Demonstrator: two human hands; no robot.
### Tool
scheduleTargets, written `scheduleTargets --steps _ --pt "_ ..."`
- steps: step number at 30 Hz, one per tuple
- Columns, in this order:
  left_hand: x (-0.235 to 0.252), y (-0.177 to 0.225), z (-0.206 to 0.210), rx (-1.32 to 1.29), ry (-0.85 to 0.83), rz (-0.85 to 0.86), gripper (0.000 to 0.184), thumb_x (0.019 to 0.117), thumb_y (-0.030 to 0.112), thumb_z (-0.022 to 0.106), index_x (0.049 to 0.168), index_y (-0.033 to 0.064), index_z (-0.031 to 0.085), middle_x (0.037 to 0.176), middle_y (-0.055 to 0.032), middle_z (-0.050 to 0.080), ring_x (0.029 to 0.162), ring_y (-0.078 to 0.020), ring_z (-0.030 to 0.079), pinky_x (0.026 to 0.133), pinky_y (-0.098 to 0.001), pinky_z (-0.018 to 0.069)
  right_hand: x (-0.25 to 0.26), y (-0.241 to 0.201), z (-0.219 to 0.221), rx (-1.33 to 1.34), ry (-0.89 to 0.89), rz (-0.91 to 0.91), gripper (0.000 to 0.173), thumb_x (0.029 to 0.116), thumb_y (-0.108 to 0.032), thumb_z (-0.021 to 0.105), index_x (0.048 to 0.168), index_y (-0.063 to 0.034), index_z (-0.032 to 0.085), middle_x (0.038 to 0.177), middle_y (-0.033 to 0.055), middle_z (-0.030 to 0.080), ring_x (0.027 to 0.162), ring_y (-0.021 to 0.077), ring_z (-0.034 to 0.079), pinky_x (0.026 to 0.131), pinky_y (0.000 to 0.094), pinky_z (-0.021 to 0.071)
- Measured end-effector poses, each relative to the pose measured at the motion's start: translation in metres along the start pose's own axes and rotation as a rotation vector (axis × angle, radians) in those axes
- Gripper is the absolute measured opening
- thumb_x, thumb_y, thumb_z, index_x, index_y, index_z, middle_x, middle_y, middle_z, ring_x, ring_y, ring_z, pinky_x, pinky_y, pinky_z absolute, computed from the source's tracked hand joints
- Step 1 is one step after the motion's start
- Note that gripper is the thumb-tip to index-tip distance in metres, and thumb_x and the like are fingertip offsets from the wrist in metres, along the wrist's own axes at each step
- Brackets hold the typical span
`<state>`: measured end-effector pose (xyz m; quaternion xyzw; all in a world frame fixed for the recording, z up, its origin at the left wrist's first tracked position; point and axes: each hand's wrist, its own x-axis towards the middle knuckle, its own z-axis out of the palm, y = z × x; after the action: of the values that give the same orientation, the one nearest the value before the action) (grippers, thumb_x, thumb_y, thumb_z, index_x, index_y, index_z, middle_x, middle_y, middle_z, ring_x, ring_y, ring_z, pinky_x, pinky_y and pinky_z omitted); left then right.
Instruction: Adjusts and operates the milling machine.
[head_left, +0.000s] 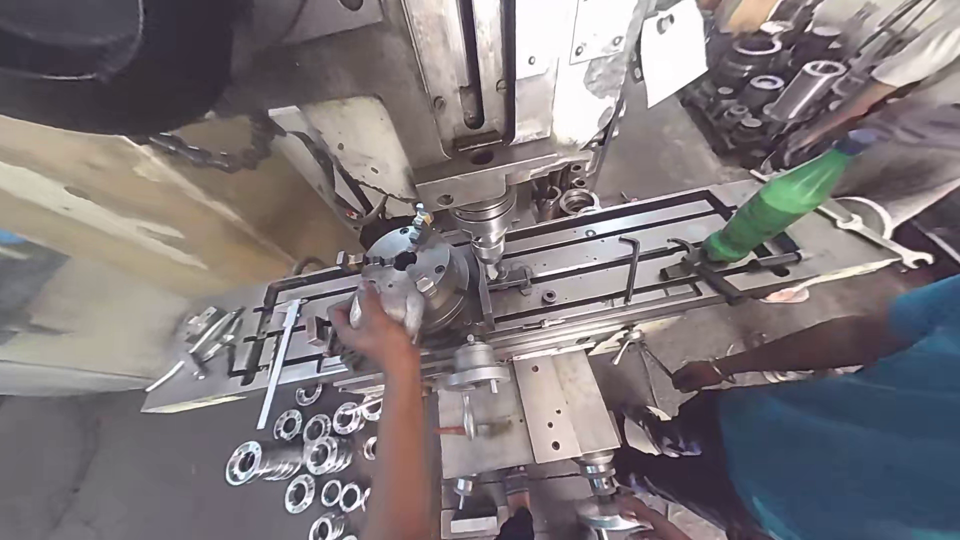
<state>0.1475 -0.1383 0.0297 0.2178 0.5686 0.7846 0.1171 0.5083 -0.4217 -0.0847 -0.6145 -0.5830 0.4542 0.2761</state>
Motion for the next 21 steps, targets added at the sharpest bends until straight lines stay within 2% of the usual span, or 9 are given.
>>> scheduleTargets --steps 3,6,9,10,11,12,14,17,21 --pt "0.005 -0.004 -0.014 -0.044 -0.050 -0.013 0.023 0.1016 0.021 0.061 0.115 0.0028 0.058 0.094 -0.0079 0.065 0.081 -0.0177 0.067 0.072 -0.0385 0.0594 0.007 0.002 -0.001 -0.034 -0.055 -0.005 0.038 0.0947 -0.012 0.069 0.130 0.0007 0.066 0.120 0.0174 0.072 0.098 0.0262 0.074 0.087 0.0465 0.0616" --pt "0.024 -0.005 -0.027 -0.166 0.040 -0.025 0.031 0.1062 0.021 0.053 0.128 0.0002 0.050 0.098 -0.0119 0.063 0.085 -0.0220 0.067 0.076 -0.0432 0.0601 0.008 -0.004 -0.005 -0.039 -0.028 -0.011 0.038 0.0947 -0.011 0.068 0.131 0.0003 0.065 0.122 0.0159 0.072 0.101 0.0255 0.074 0.089 0.0463 0.0611" --pt "0.024 -0.003 -0.019 -0.120 0.130 0.000 0.040 0.1064 0.025 0.053 0.136 -0.0009 0.046 0.108 -0.0135 0.061 0.093 -0.0205 0.065 0.083 -0.0413 0.0585 -0.001 0.005 -0.006 -0.006 0.003 0.011 0.040 0.0958 -0.012 0.067 0.133 0.0013 0.064 0.123 0.0170 0.071 0.103 0.0254 0.073 0.092 0.0453 0.0603" --pt "0.016 -0.005 -0.011 -0.083 0.120 0.021 0.042 0.1045 0.024 0.057 0.135 -0.0026 0.048 0.108 -0.0144 0.063 0.093 -0.0203 0.066 0.083 -0.0406 0.0588 -0.004 0.009 -0.003 0.004 0.002 0.024 0.041 0.0963 -0.013 0.067 0.134 0.0015 0.063 0.124 0.0172 0.071 0.104 0.0252 0.073 0.092 0.0450 0.0603" --pt "0.006 -0.003 -0.002 -0.052 0.096 0.052 0.037 0.1020 0.024 0.062 0.126 -0.0028 0.053 0.102 -0.0123 0.063 0.089 -0.0186 0.066 0.080 -0.0388 0.0591 -0.007 0.011 -0.001 0.006 0.000 0.039 0.040 0.0967 -0.014 0.067 0.133 0.0012 0.064 0.123 0.0168 0.071 0.102 0.0250 0.073 0.091 0.0452 0.0608" --pt "-0.002 0.002 0.001 -0.016 0.044 0.085 0.032 0.1001 0.023 0.065 0.118 -0.0013 0.055 0.099 -0.0095 0.062 0.087 -0.0160 0.066 0.079 -0.0360 0.0590 -0.009 0.012 0.000 0.006 -0.012 0.056 0.039 0.0970 -0.015 0.067 0.133 0.0006 0.064 0.123 0.0162 0.071 0.101 0.0251 0.074 0.090 0.0458 0.0609" --pt "-0.007 0.012 -0.003 0.009 -0.069 0.106 0.027 0.0976 0.022 0.068 0.113 0.0029 0.057 0.096 -0.0054 0.063 0.085 -0.0131 0.066 0.077 -0.0337 0.0587 -0.005 0.010 0.005 -0.013 -0.036 0.054 0.038 0.0962 -0.015 0.068 0.131 -0.0008 0.065 0.121 0.0151 0.072 0.098 0.0249 0.074 0.088 0.0465 0.0613" --pt "0.005 0.014 -0.017 -0.112 -0.074 0.047 0.027 0.1029 0.022 0.058 0.121 0.0022 0.054 0.095 -0.0064 0.062 0.082 -0.0166 0.066 0.075 -0.0386 0.0593 0.000 0.005 0.006 -0.052 -0.038 0.010 0.038 0.0944 -0.014 0.069 0.130 -0.0034 0.067 0.119 0.0126 0.073 0.096 0.0237 0.074 0.085 0.0465 0.0617" --pt "0.038 0.017 -0.033 -0.230 0.062 0.024 0.035 0.1066 0.028 0.049 0.130 0.0017 0.051 0.104 -0.0121 0.064 0.093 -0.0226 0.066 0.082 -0.0458 0.0585 -0.005 0.007 0.005 -0.003 0.026 0.016 0.037 0.0947 -0.013 0.068 0.131 -0.0053 0.067 0.121 0.0102 0.073 0.099 0.0210 0.074 0.087 0.0438 0.0623"
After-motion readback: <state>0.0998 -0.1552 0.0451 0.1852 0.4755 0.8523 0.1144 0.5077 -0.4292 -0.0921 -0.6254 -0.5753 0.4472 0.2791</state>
